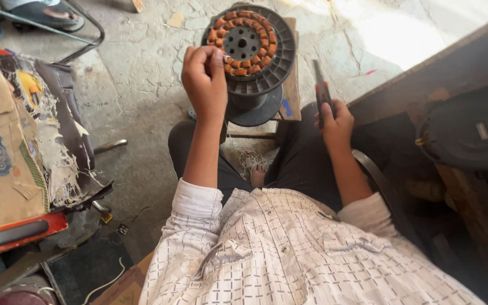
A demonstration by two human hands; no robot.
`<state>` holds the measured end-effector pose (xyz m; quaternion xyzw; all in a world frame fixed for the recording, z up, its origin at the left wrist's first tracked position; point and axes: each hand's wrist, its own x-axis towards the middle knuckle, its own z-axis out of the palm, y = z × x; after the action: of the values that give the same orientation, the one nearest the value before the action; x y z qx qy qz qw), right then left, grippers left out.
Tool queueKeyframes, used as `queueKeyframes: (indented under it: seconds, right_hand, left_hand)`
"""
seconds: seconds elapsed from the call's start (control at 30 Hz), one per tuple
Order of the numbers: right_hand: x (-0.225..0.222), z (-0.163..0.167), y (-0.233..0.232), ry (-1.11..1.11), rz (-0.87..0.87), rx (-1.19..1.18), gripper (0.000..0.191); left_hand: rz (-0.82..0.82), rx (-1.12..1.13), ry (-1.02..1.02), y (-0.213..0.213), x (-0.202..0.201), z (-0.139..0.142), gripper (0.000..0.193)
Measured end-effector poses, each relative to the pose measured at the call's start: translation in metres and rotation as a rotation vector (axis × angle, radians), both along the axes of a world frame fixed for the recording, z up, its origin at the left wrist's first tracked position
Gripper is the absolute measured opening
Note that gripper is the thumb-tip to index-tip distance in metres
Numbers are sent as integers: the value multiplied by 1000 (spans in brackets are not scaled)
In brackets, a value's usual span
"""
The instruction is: The person uses a screwdriver to adjust copper windings on a motor stator, then ties and trims a white string with pliers. The person works on the stator while seated, manipulating the windings and string with both hands.
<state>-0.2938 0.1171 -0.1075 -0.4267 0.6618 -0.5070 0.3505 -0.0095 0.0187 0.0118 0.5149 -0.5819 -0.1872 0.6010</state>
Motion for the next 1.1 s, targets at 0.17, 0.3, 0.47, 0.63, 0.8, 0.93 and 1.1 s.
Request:
queueKeyframes:
  seconds: [0.17,0.3,0.47,0.63,0.8,0.93,1.1]
  right_hand:
    - [31,39,4,-580,235,-238,29]
    - [53,84,-6,-495,361,-90,31]
    - [79,114,-26,61,410,-144,31]
    - [93,118,-32,-39,322,-139,32]
    - [96,118,-30,-40,354,-165,31]
    - [94,127,-31,33,371,-117,28]
    - [92,154,-32,283,383,-58,25]
  left_hand:
    - [4,-43,-48,-3,-1,-7,16]
    - [-99,76,140,-13,6,-12,19]
    - [-96,99,180,-18,4,-12,19]
    - [-58,94,46,-9,1,4,14]
    - [-45,143,-27,0,2,19,15]
    - [-18,160,-128,-8,4,21,14]
    - [-43,114,-68,-14,6,14,13]
